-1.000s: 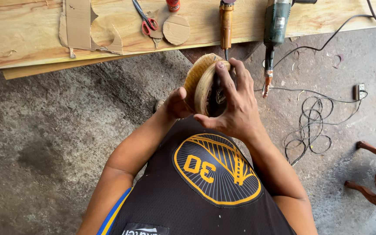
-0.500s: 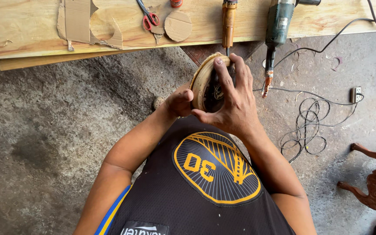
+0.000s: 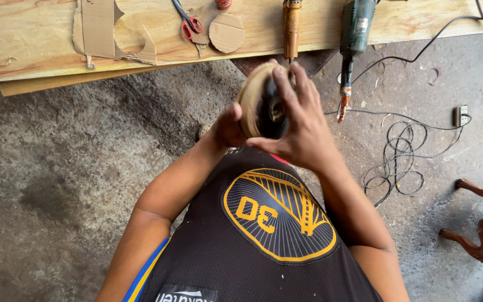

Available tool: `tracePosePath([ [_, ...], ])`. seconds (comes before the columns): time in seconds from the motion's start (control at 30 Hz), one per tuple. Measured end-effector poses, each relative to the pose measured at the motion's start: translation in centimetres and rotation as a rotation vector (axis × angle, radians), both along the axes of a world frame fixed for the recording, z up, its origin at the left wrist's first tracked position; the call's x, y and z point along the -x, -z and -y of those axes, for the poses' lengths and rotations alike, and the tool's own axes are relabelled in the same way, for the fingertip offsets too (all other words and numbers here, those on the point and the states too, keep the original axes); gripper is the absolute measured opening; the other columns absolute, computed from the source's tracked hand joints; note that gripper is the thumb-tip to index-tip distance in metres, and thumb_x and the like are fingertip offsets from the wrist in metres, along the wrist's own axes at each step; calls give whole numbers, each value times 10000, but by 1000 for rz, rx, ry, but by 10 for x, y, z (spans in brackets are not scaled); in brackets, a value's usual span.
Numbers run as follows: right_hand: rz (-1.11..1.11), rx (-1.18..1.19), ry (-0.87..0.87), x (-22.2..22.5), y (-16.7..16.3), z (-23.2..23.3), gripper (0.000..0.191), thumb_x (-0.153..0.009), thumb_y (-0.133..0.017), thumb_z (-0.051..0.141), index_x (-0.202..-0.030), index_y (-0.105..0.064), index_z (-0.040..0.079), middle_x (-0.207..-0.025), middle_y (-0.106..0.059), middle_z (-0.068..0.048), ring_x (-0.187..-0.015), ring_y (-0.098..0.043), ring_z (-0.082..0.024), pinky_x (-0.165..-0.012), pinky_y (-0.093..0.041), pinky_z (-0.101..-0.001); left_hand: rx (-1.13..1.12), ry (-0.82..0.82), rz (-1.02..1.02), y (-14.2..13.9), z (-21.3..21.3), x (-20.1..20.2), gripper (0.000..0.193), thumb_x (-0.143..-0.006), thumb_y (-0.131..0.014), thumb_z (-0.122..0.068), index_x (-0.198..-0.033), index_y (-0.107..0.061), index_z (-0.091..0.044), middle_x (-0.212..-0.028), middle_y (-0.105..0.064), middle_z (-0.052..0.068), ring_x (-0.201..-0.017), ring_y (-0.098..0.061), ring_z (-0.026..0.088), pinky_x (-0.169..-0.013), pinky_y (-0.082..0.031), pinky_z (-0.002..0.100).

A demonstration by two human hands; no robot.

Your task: The person holds a round rubber sanding pad and presses a cardboard disc onto its adhesive face, then handles sanding discs and compares them with a round wooden piece. They pick up an angle grinder, plug its power cord into an outlet strip on the floor, and continue fitting the disc to the pad.

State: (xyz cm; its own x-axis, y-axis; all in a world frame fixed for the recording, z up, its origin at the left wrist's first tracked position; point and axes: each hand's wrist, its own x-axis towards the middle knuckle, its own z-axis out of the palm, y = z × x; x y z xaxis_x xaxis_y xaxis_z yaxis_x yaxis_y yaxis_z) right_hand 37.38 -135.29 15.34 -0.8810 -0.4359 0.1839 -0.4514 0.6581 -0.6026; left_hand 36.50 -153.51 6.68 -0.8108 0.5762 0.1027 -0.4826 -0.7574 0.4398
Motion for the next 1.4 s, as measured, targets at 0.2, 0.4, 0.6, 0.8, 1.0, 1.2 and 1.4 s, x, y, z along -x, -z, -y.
tracePosePath([
  [0.2,218,137,-48,22,-4,-55,1169,-766,-938,476,-1681,-303,120,-1746,-312,-216,-1640,-330,-396,-1275,-363,-561,-281,47,116,-7,13,12,1136,-834,-609,-839,-1582,-325,-33,-1490,-472,340,-1285,-592,485,-1036,-528,598],
  [0.4,139,135,-74,8,11,-44,1272,-687,-982,507,-1679,-270,151,-1746,-227,-201,-1623,-305,-412,-1320,-349,-589,-232,29,132,-13,21,10,1174,-829,-555,-871,-1625,-300,-47,-1533,-461,323,-1302,-573,484,-1052,-526,603],
  [0.6,2,139,-121,1,10,-16,1341,-684,-989,603,-1681,-206,165,-1725,-99,-244,-1619,-184,-491,-1326,-277,-619,-87,-60,128,-11,11,0,1108,-851,-588,-820,-1653,-228,-146,-1622,-406,196,-1426,-505,421,-1088,-518,658],
  [0.8,-200,103,-110,-12,11,5,1313,-641,-1007,585,-1627,-244,172,-1658,-150,-281,-1529,-227,-550,-1259,-278,-657,-56,-24,5,-13,10,-6,1212,-796,-826,-590,-1682,-167,-89,-1712,-303,123,-1531,-367,239,-1301,-302,421],
  [1.0,-215,176,-85,-17,20,1,1276,-704,-1023,465,-1655,-237,141,-1663,-202,-268,-1549,-284,-541,-1284,-335,-636,-86,150,22,-12,14,-8,1279,-749,-928,-415,-1692,-140,-61,-1720,-296,136,-1595,-334,274,-1317,-280,432],
  [1.2,-200,195,-76,-16,30,-3,1308,-698,-1016,482,-1660,-213,107,-1662,-198,-288,-1543,-282,-564,-1271,-352,-638,-83,155,66,0,11,-6,1304,-738,-946,-386,-1695,-108,-100,-1708,-293,109,-1579,-348,257,-1339,-306,457],
  [1.4,-241,183,-92,-17,40,-4,1305,-677,-1011,502,-1644,-235,94,-1640,-196,-305,-1526,-287,-565,-1257,-355,-642,-132,212,94,20,12,-11,1267,-762,-925,-428,-1704,-139,-114,-1705,-335,111,-1561,-399,269,-1310,-377,476],
])
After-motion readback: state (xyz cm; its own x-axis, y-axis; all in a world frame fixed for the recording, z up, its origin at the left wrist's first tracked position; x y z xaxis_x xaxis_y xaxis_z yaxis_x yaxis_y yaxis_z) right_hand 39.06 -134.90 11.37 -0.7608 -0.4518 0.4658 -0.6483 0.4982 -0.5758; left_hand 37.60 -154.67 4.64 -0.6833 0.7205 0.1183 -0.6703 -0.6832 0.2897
